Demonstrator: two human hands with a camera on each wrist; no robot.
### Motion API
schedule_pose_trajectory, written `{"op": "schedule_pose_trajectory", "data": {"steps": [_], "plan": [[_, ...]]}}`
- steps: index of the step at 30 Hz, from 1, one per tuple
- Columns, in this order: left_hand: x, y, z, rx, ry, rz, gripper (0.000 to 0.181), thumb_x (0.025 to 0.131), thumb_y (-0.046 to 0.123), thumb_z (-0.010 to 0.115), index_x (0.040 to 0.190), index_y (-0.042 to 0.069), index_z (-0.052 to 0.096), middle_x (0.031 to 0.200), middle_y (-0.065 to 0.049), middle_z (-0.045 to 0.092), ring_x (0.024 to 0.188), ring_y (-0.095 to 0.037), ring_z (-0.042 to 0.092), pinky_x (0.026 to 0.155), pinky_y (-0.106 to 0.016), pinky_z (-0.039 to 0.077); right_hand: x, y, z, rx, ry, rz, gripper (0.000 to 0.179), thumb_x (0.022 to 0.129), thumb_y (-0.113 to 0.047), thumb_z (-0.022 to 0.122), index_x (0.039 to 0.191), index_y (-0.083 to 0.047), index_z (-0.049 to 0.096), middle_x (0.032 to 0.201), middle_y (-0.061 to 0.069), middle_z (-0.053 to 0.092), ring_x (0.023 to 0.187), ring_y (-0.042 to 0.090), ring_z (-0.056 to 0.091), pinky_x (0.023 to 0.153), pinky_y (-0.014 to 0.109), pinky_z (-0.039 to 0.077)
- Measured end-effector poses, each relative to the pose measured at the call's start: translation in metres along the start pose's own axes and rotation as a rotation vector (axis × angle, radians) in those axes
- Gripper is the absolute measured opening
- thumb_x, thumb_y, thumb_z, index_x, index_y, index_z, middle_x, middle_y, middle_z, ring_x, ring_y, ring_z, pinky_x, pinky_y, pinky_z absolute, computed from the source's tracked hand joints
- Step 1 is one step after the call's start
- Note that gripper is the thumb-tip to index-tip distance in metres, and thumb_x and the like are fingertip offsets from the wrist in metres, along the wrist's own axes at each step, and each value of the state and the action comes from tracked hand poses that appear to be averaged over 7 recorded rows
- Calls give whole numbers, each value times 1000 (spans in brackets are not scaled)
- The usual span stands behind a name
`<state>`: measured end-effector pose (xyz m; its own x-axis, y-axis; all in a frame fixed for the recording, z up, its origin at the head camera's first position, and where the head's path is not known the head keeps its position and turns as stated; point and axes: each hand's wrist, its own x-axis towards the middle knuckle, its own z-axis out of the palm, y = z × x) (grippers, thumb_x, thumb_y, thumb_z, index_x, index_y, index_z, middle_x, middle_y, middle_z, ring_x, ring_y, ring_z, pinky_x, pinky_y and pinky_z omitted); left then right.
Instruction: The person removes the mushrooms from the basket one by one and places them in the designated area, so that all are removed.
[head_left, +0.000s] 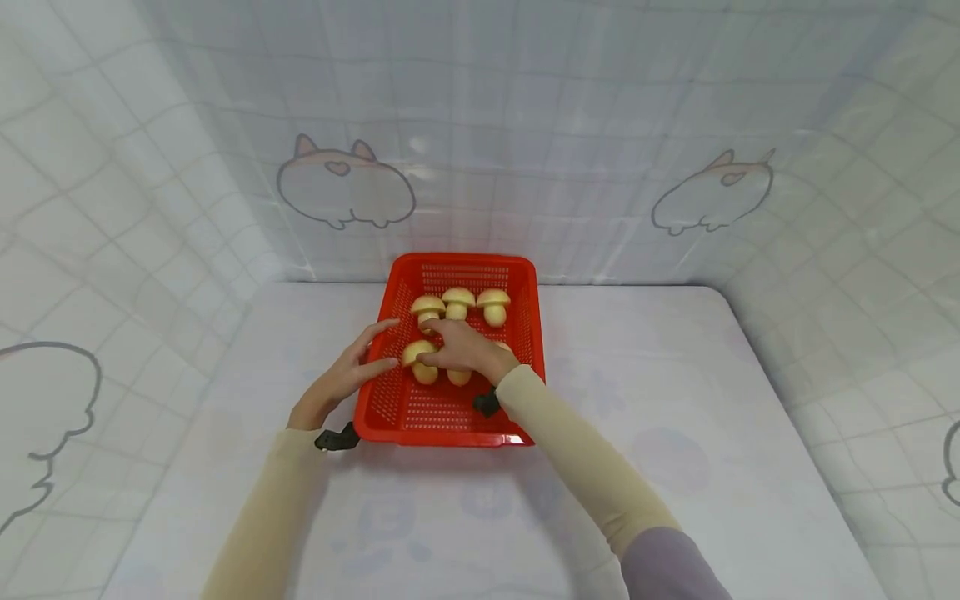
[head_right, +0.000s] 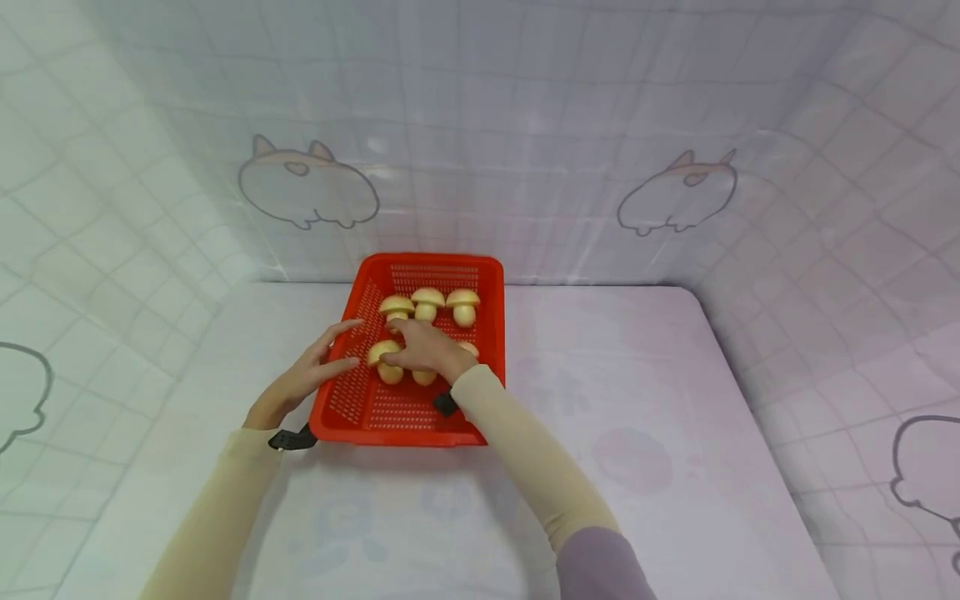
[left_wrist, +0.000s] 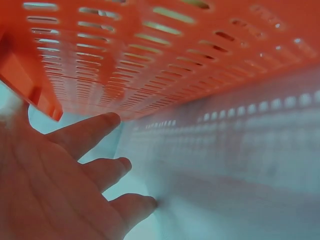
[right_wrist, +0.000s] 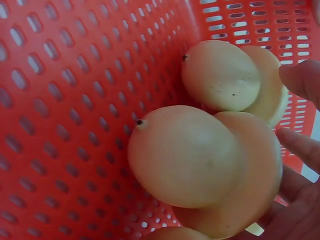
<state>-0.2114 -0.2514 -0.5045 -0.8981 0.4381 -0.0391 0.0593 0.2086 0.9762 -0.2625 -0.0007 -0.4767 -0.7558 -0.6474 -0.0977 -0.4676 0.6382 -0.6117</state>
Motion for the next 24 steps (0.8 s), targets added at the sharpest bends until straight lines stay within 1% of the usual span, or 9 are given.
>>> {"op": "schedule_pose_trajectory", "data": {"steps": [4,6,9,11,13,16,20,24], "plan": [[-2,0,0,-3,12,-15,71,103,18,61,163,15,21,149,-28,44,117,-48,61,86,-42,61,2,-1,3,-21,1,-14,62,96,-36,73,149,-10,52,138,5,64,109,15,62,101,31,52],[-2,1,1,-1,14,-24,72,103,19,62,163,16,21,150,-28,43,119,-47,60,87,-43,60,3,-1,4,-40,-4,-19,61,96,-36,73,148,-10,53,135,5,65,107,16,64,99,32,53],[-2,1,3,3,14,-41,74,103,21,63,163,18,21,152,-27,40,122,-46,59,89,-44,60,4,0,5,-42,-10,-20,60,95,-35,74,147,-11,55,133,4,67,107,16,64,100,33,53],[-2,1,3,4,19,-50,75,102,22,64,163,19,21,152,-27,41,122,-47,58,90,-45,60,5,0,7,-38,-13,-27,59,95,-34,74,146,-11,56,133,3,66,109,16,64,101,34,52],[-2,1,3,6,21,-54,75,102,22,64,163,19,20,150,-27,43,122,-48,58,90,-46,60,7,0,9,-32,-10,-37,58,95,-33,75,146,-11,57,136,3,66,114,16,63,103,34,51],[-2,-1,3,-15,20,-48,76,101,21,64,163,19,19,148,-28,45,119,-49,60,89,-48,60,9,0,10,-40,-1,-54,55,95,-32,74,144,-12,58,137,3,65,118,17,62,105,34,50],[-1,-2,5,-51,32,-54,76,101,18,63,163,20,20,148,-26,45,118,-47,61,88,-47,60,9,-1,10,-39,8,-61,52,95,-30,75,141,-12,61,135,4,66,116,17,63,104,34,51],[-1,-1,7,-55,51,-65,75,101,13,61,163,21,19,148,-27,44,117,-48,61,87,-47,60,8,-2,11,-45,9,-57,48,95,-31,76,139,-14,63,130,1,68,110,14,64,101,31,51]]}}
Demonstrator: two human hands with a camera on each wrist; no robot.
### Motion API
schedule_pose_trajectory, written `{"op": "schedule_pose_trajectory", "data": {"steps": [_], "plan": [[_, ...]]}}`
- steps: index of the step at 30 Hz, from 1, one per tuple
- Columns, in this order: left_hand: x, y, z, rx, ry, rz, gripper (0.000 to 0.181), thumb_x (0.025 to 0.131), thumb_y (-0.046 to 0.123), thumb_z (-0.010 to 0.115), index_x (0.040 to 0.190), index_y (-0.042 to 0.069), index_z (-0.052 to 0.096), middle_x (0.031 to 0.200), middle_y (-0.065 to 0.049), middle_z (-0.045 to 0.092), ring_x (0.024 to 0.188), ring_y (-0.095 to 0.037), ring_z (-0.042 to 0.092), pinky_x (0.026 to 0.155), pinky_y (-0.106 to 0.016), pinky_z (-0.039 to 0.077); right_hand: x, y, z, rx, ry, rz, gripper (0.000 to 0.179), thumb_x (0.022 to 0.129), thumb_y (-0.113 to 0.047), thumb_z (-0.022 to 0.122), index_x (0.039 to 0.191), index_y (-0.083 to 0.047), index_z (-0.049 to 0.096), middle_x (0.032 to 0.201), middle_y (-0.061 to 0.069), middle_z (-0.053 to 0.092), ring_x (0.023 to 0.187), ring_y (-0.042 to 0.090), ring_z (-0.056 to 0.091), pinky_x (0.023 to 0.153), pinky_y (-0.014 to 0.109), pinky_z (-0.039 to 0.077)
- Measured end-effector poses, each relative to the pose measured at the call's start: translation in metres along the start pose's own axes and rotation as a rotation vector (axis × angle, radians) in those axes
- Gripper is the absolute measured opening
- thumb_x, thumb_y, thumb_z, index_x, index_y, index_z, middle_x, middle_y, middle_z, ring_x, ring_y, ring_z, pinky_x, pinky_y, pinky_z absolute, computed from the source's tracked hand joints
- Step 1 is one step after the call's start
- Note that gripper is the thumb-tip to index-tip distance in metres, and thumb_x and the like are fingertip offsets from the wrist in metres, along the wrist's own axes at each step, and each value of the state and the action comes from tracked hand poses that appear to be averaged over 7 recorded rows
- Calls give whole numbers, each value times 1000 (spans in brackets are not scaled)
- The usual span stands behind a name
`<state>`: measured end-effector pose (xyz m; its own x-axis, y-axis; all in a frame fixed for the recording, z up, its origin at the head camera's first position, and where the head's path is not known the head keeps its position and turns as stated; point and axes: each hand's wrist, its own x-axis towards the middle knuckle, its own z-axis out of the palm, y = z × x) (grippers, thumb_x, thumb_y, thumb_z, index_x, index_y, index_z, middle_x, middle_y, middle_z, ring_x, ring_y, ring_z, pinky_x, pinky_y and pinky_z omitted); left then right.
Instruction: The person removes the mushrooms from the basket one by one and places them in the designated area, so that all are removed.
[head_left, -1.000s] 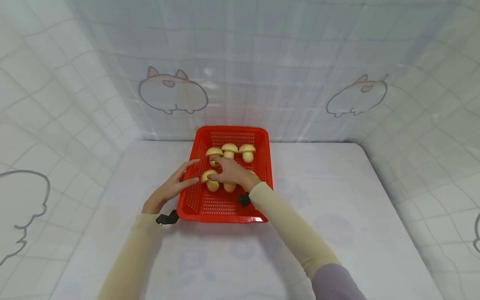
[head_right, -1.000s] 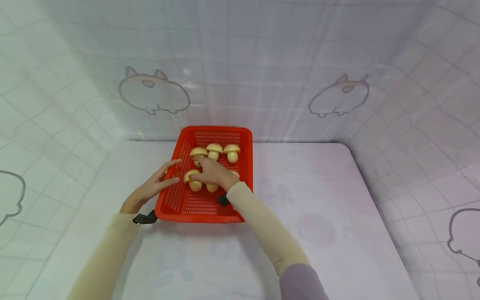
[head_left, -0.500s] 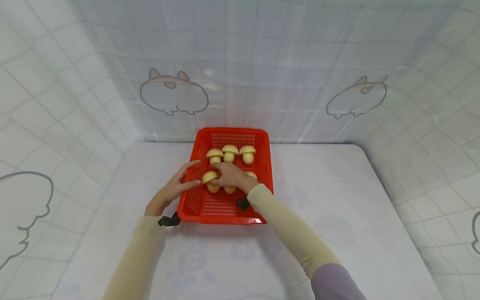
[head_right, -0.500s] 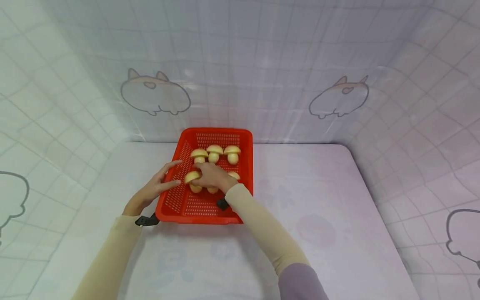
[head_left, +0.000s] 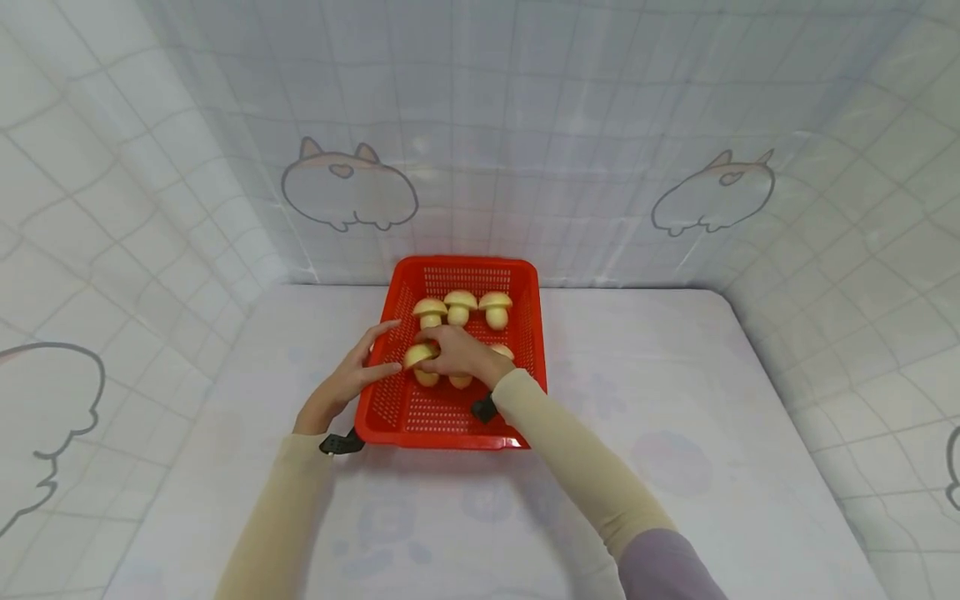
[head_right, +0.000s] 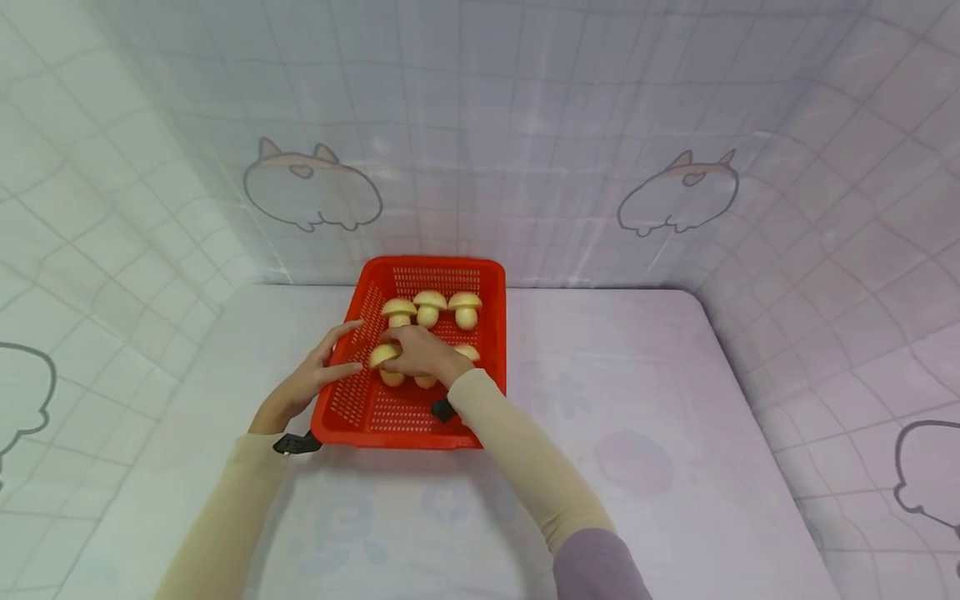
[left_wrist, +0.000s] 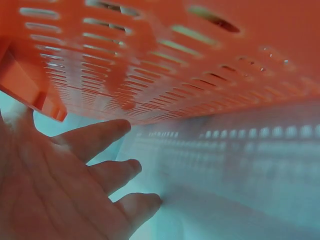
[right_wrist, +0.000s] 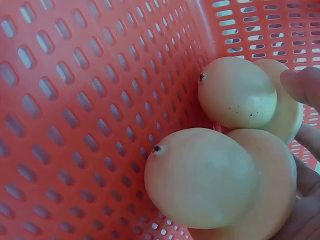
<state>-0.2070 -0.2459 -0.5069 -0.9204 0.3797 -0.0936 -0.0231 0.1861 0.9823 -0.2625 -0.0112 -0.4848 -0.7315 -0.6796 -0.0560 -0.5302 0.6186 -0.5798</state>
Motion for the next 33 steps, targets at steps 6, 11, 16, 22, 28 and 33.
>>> {"op": "schedule_pose_trajectory", "data": {"steps": [6,11,16,22,28,33], "plan": [[0,1,-1,16,-4,-16,76,101,19,63,163,23,19,148,-27,45,117,-50,62,88,-51,60,-4,0,-2,26,29,28,48,94,-34,77,136,-16,64,124,-2,69,103,12,63,98,28,52],[1,3,-2,12,-19,-23,76,102,19,63,163,24,18,148,-28,44,117,-50,63,88,-54,59,-10,0,-6,108,66,58,50,94,-36,77,138,-16,64,124,-3,68,104,13,61,98,31,53],[1,3,-3,15,-31,-31,77,102,21,64,163,25,17,150,-27,43,118,-48,63,89,-54,59,-14,-1,-11,177,85,65,52,94,-35,76,139,-16,63,127,-3,67,105,14,60,98,32,52],[3,0,-7,16,-39,-38,79,101,24,66,163,27,17,149,-28,44,116,-49,64,88,-54,59,-18,0,-22,205,126,62,50,94,-32,77,138,-14,63,131,0,67,105,16,59,97,33,51],[7,-1,-8,14,-47,-40,78,101,23,66,163,31,18,150,-29,42,116,-47,65,88,-54,59,-24,-1,-31,212,148,67,50,93,-34,77,138,-14,64,133,0,66,114,20,61,100,36,52],[5,-2,-8,16,-50,-50,80,101,21,66,163,29,17,150,-29,41,117,-48,63,88,-52,60,-32,-1,-39,265,160,84,48,93,-34,77,137,-17,63,132,-2,65,119,21,61,98,36,54]]}}
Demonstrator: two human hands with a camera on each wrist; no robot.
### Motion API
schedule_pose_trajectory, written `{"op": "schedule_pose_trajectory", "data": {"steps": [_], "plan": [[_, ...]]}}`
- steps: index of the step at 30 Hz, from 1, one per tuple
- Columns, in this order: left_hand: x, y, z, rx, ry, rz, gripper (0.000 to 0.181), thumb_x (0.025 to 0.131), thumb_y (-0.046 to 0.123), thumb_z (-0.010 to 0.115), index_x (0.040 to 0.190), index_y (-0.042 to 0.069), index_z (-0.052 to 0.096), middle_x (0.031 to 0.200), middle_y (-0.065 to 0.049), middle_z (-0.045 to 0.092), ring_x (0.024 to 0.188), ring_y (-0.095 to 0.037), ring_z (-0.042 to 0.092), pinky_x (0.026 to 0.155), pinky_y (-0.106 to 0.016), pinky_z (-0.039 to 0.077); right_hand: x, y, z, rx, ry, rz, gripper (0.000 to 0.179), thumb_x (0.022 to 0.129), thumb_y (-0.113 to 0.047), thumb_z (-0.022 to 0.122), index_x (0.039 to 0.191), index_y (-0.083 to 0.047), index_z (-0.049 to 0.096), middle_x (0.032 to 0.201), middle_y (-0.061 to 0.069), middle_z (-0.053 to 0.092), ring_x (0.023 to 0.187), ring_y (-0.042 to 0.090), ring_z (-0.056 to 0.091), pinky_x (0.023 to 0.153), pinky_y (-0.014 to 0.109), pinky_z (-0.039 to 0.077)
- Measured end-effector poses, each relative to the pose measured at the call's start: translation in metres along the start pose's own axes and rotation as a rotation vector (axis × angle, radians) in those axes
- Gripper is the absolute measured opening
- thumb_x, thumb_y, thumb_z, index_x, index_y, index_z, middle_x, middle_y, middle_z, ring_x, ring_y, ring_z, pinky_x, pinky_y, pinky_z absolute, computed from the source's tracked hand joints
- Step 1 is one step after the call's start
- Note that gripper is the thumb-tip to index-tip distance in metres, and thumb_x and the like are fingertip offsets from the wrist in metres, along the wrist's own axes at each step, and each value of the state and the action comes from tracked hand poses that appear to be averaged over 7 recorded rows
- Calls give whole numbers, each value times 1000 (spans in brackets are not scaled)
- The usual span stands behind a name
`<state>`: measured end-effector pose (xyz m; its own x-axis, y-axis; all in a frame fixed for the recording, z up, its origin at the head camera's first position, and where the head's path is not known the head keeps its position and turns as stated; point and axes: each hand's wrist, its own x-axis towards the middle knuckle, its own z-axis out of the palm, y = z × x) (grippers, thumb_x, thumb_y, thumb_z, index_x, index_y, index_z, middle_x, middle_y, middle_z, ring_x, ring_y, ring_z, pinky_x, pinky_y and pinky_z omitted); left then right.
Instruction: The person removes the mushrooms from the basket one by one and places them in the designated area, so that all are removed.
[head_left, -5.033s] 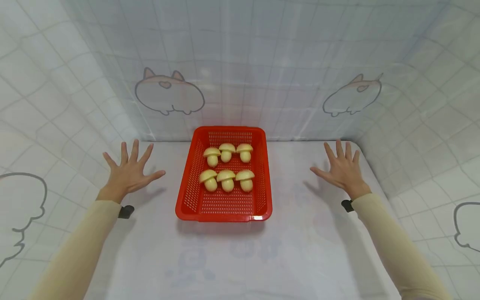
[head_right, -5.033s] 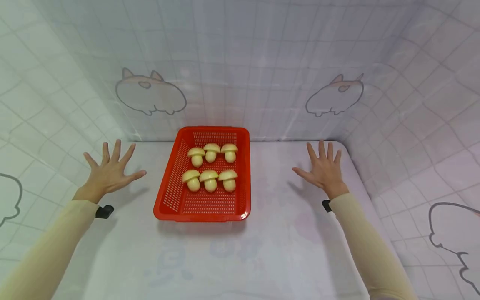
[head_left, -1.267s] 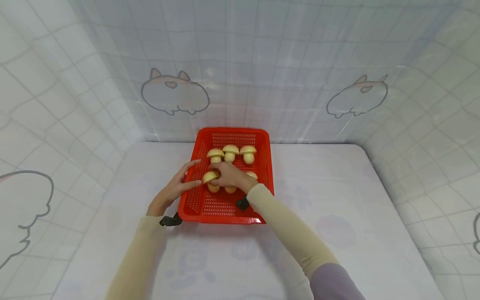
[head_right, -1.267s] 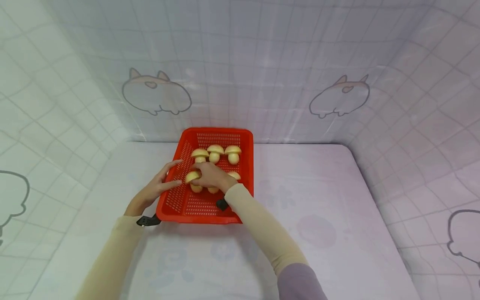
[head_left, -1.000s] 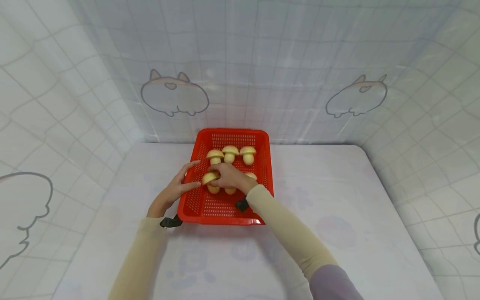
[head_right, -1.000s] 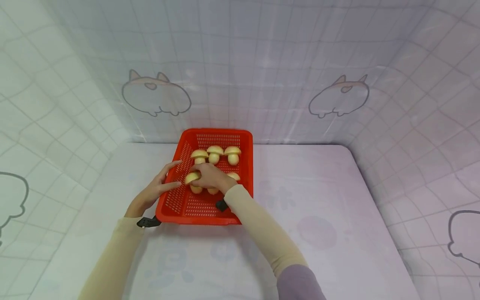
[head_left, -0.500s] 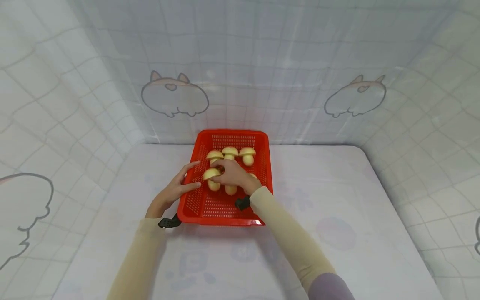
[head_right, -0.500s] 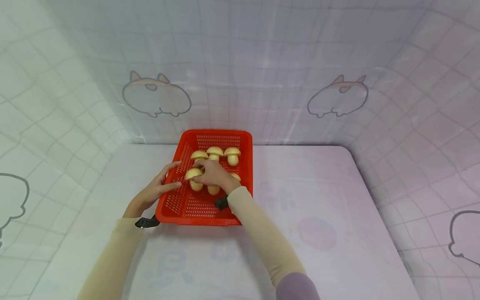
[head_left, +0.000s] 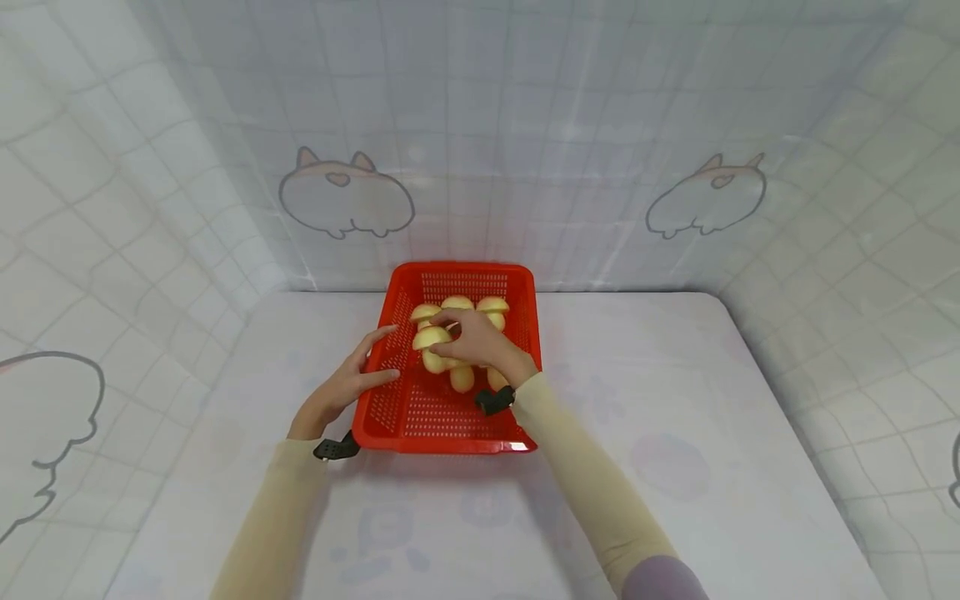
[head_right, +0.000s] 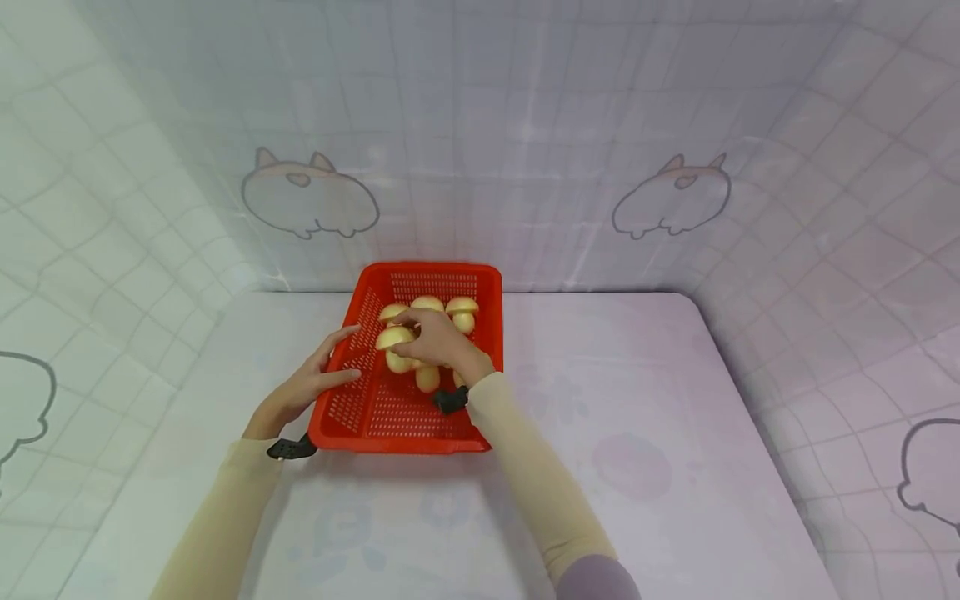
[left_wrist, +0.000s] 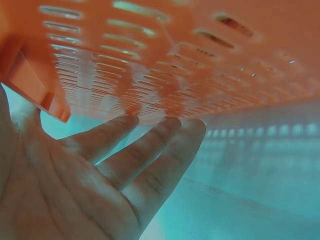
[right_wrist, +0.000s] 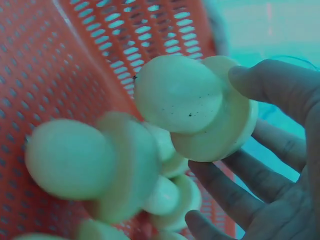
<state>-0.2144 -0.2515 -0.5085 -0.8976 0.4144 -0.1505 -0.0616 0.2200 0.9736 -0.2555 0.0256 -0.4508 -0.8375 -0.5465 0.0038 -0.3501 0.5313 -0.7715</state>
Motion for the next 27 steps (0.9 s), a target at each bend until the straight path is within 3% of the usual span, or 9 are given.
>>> {"op": "schedule_pose_trajectory", "data": {"steps": [5,15,27], "plan": [[-3,-1,1,8,22,-6,78,101,16,63,163,29,16,151,-29,39,119,-49,61,87,-52,60,-7,0,-19,19,36,1,46,93,-31,77,135,-17,65,128,-1,67,112,21,63,92,34,55],[-4,-2,-3,15,47,-11,78,102,14,61,163,32,16,155,-28,34,124,-50,57,89,-51,59,-24,12,-54,117,144,29,40,93,-24,76,130,-15,67,132,3,65,119,30,64,99,42,55],[-1,-2,-1,27,25,23,80,103,15,60,164,34,12,158,-25,32,130,-47,52,92,-45,57,-45,27,-81,147,209,39,48,93,-26,76,138,-16,63,146,4,57,118,33,65,96,46,56]]}}
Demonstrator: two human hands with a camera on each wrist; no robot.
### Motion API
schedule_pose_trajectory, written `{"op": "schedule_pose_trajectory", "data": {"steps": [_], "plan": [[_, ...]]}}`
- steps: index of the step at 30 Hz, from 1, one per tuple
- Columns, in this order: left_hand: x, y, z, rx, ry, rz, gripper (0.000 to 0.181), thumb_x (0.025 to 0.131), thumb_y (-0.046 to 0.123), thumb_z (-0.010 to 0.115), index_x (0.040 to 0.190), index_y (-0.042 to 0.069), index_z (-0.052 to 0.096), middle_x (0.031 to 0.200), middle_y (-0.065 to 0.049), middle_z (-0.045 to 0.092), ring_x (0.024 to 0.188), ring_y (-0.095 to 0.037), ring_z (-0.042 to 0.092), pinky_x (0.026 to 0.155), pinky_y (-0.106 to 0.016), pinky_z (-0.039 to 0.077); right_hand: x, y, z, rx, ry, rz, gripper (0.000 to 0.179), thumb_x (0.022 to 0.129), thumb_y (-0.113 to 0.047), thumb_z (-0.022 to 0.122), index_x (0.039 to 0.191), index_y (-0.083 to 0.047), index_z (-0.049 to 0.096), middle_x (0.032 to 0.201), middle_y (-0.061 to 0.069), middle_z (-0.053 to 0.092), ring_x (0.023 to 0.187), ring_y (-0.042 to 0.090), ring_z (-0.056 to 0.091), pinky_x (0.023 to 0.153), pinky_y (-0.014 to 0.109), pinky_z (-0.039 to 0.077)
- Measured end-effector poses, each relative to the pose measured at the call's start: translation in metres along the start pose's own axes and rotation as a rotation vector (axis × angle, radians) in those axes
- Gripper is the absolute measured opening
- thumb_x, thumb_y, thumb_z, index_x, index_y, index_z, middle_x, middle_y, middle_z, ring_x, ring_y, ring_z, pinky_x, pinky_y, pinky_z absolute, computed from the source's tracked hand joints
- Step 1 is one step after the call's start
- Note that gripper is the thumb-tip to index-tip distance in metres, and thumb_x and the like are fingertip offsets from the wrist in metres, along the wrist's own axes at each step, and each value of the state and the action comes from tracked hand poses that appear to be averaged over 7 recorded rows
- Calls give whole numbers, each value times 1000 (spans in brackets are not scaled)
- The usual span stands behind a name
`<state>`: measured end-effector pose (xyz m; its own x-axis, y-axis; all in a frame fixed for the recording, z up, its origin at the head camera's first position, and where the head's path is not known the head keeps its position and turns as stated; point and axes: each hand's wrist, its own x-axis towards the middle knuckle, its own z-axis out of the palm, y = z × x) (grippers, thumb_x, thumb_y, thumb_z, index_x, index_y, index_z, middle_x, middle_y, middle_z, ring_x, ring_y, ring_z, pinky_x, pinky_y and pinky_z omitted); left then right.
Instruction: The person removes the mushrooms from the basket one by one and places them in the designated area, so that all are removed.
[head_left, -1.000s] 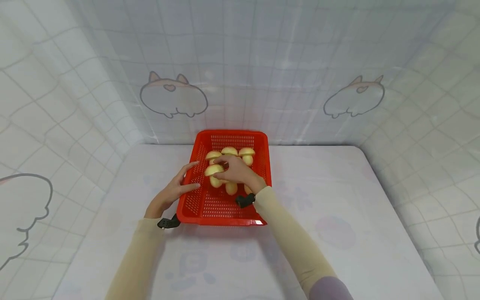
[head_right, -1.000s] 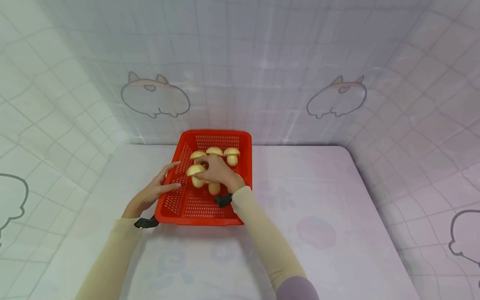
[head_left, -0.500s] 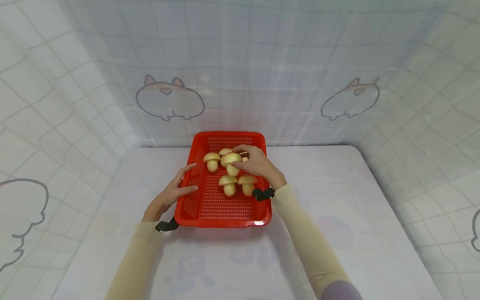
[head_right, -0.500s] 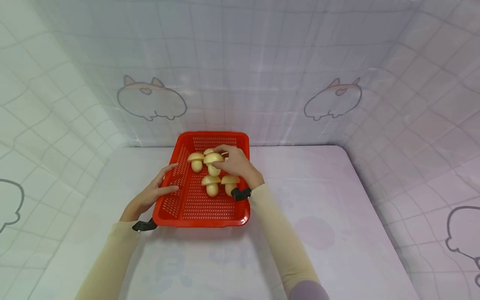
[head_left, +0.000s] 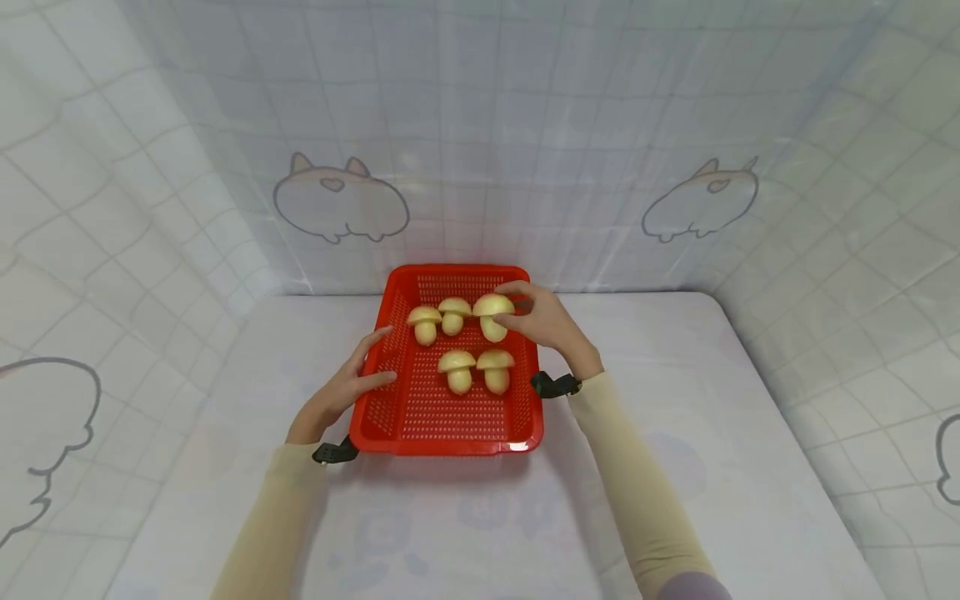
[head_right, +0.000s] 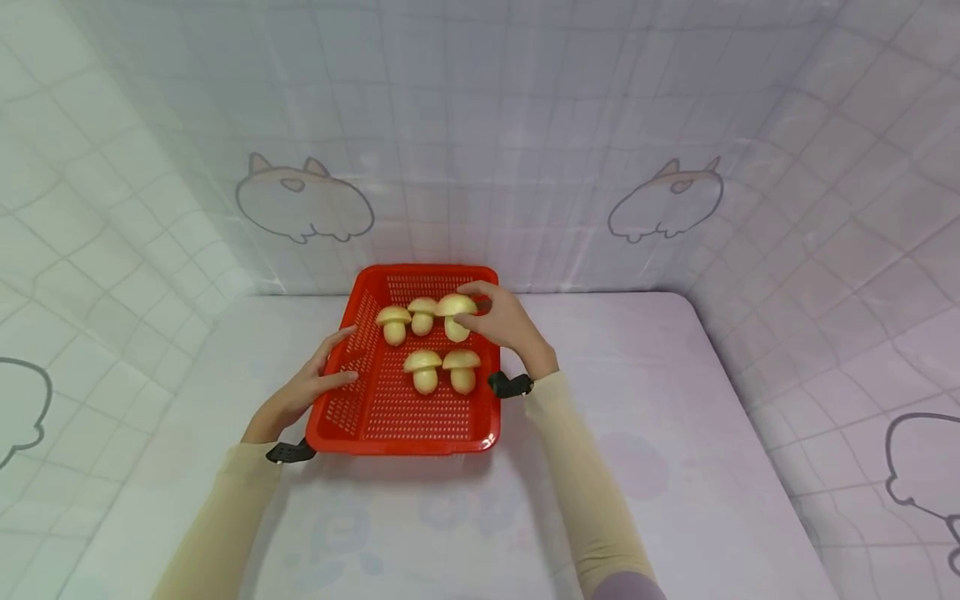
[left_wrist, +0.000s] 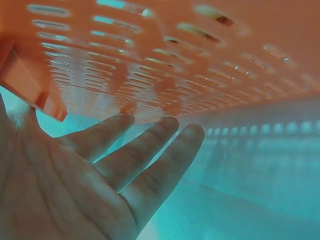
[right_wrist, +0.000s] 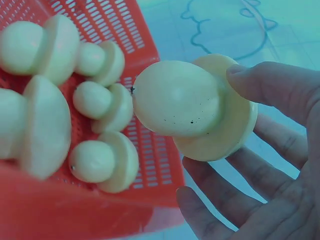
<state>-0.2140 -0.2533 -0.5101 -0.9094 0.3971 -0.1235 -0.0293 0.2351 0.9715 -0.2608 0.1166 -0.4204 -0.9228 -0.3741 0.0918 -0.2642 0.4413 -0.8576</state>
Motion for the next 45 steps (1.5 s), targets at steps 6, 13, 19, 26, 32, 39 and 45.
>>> {"op": "schedule_pose_trajectory", "data": {"steps": [6,13,19,26,32,39,45], "plan": [[2,1,2,3,2,15,78,104,16,59,164,34,12,159,-24,32,131,-47,51,93,-45,57,-4,6,-16,-1,35,-10,47,91,-24,78,135,-14,65,139,8,61,119,35,64,96,48,56],[0,-1,1,39,15,14,77,103,19,60,164,32,13,161,-23,27,132,-46,49,96,-52,56,-10,21,-29,35,79,24,47,91,-26,78,135,-16,65,140,7,61,124,33,62,94,47,55],[-3,-1,0,42,10,6,76,103,20,60,164,31,13,158,-25,30,129,-49,52,94,-53,57,-16,33,-41,33,93,49,47,93,-29,76,137,-17,63,141,6,61,126,33,59,97,52,52],[-2,1,0,27,-1,7,77,104,19,59,164,32,12,158,-26,31,129,-49,52,94,-49,57,-23,44,-55,20,142,82,49,95,-28,74,141,-16,61,146,7,58,132,36,56,103,55,49],[-2,1,0,23,1,3,76,104,16,57,163,33,13,159,-25,30,130,-48,51,92,-46,57,-28,59,-62,34,173,84,48,96,-22,73,141,-13,60,146,10,57,131,40,57,103,57,50],[-4,0,-1,22,11,10,76,104,15,58,163,30,13,157,-26,32,128,-47,52,92,-44,57,-28,80,-64,68,182,136,51,96,-21,74,143,-10,58,148,13,56,132,40,57,105,56,48],[-5,-1,-1,26,12,13,75,104,15,57,163,28,14,157,-25,31,128,-46,51,93,-45,56,-30,95,-62,53,170,176,50,97,-21,71,144,-10,58,145,14,57,132,40,56,107,57,45]]}}
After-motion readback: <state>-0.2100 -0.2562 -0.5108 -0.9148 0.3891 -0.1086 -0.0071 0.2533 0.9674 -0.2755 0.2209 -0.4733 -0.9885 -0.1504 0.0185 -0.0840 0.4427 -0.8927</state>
